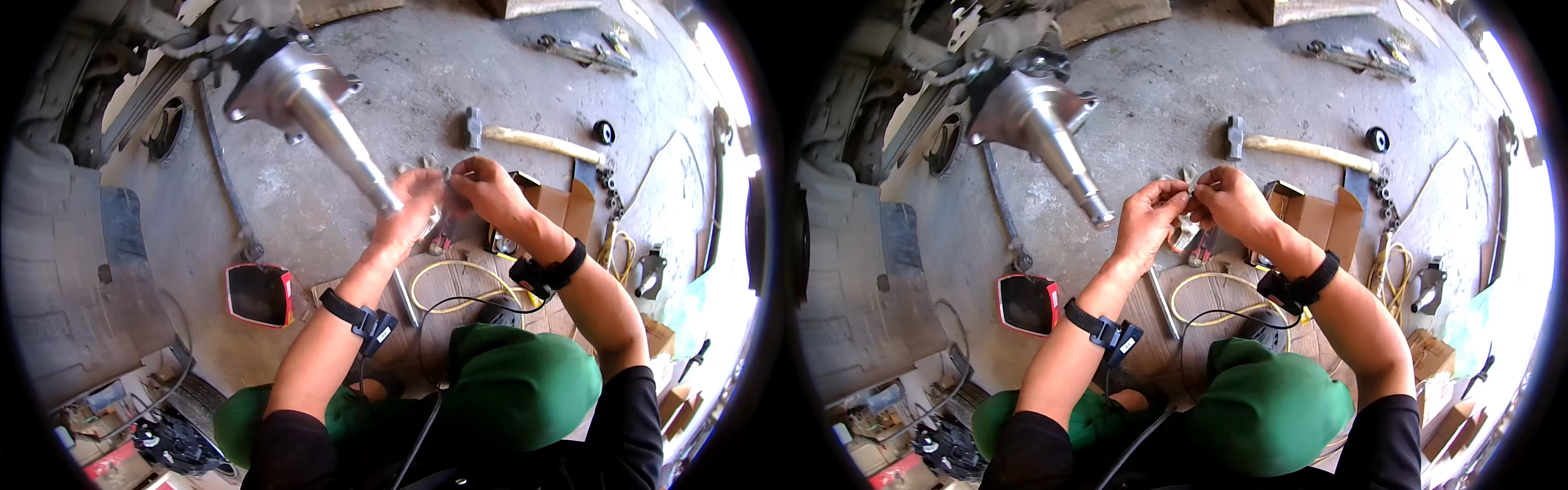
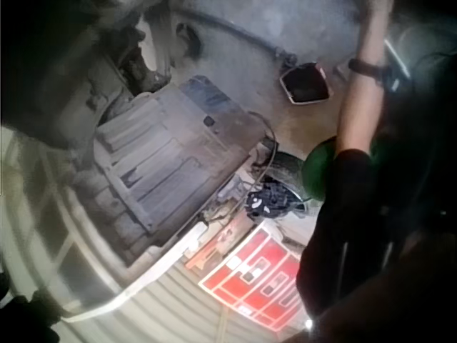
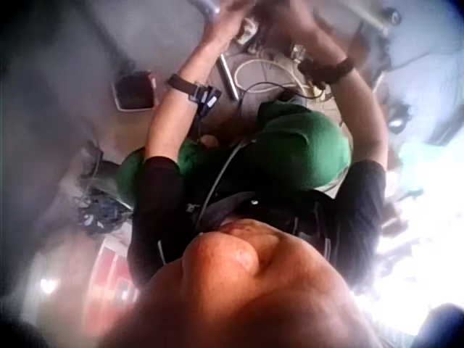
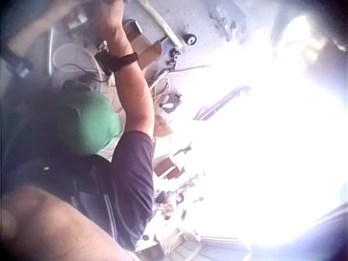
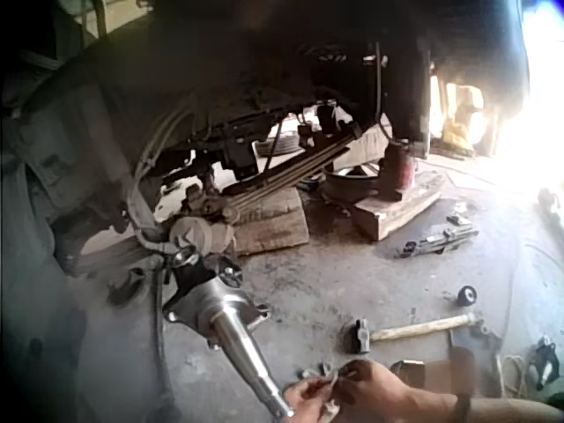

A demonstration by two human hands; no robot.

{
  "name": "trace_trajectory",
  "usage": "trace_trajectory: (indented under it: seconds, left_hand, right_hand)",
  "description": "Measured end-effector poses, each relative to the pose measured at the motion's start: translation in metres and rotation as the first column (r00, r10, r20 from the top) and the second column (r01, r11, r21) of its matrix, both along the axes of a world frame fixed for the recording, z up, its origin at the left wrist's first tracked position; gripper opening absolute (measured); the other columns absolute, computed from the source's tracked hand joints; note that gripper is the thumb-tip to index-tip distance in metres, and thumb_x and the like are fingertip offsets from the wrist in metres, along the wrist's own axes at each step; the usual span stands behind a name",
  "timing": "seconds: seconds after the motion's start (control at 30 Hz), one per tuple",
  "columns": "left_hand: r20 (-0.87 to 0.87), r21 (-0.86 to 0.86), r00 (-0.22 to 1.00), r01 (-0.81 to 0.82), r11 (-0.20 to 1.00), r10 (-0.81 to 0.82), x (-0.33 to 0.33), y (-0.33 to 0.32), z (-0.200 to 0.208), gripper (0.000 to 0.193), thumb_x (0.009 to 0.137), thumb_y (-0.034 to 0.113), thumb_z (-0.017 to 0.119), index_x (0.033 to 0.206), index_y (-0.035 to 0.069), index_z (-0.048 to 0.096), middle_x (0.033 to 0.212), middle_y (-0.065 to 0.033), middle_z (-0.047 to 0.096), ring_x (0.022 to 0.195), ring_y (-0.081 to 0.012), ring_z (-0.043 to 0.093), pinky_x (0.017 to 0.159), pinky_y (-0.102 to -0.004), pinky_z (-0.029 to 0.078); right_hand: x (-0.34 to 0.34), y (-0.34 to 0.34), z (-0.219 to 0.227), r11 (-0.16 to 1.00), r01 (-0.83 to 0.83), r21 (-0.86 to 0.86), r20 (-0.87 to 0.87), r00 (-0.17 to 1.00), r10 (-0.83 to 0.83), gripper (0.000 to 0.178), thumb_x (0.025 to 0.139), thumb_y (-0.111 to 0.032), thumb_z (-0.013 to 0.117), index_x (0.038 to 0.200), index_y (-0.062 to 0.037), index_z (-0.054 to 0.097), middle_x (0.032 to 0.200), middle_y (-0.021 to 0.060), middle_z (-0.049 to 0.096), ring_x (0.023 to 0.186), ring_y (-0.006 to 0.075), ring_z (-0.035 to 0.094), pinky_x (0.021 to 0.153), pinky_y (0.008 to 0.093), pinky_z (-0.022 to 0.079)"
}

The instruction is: The person holds a metal steering knuckle assembly, retrieves hardware from a box on the floor, and fits parts onto the assembly by hand.

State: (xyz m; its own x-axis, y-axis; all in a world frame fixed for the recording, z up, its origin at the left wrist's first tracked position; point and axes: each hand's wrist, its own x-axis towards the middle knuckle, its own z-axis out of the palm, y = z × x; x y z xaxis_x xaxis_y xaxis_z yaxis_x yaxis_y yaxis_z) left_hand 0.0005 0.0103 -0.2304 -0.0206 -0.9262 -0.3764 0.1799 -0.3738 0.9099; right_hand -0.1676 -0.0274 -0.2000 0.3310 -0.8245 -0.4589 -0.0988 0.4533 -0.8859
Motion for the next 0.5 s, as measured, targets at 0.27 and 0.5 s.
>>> trace_trajectory:
  seconds: [0.27, 0.5]
  left_hand:
    - [-0.344, 0.012, 0.93, -0.136, 0.991, 0.132, 0.024, -0.003, 0.035, 0.013, 0.093, 0.012, 0.064, 0.101, 0.002, 0.067, 0.086, -0.0018, 0.067, 0.071, -0.0095, 0.057, 0.066, -0.0232, 0.045]
    - [-0.485, 0.01, 0.848, -0.236, 0.972, 0.211, 0.043, -0.021, 0.015, 0.022, 0.093, 0.015, 0.061, 0.105, -0.003, 0.057, 0.087, -0.0094, 0.065, 0.073, -0.0165, 0.063, 0.065, -0.0315, 0.052]
  right_hand:
    - [0.051, -0.021, 0.054, 0.967, -0.23, -0.108, -0.319, 0.929, 0.185, 0.029, 0.096, -0.013, 0.054, 0.108, 0.0121, 0.058, 0.084, 0.0173, 0.069, 0.071, 0.021, 0.071, 0.062, 0.031, 0.06]
    - [0.065, -0.03, 0.043, 0.904, -0.302, -0.302, -0.33, 0.923, 0.198, 0.034, 0.092, -0.022, 0.065, 0.107, 0.0089, 0.062, 0.083, 0.0155, 0.07, 0.069, 0.0175, 0.07, 0.058, 0.0291, 0.055]
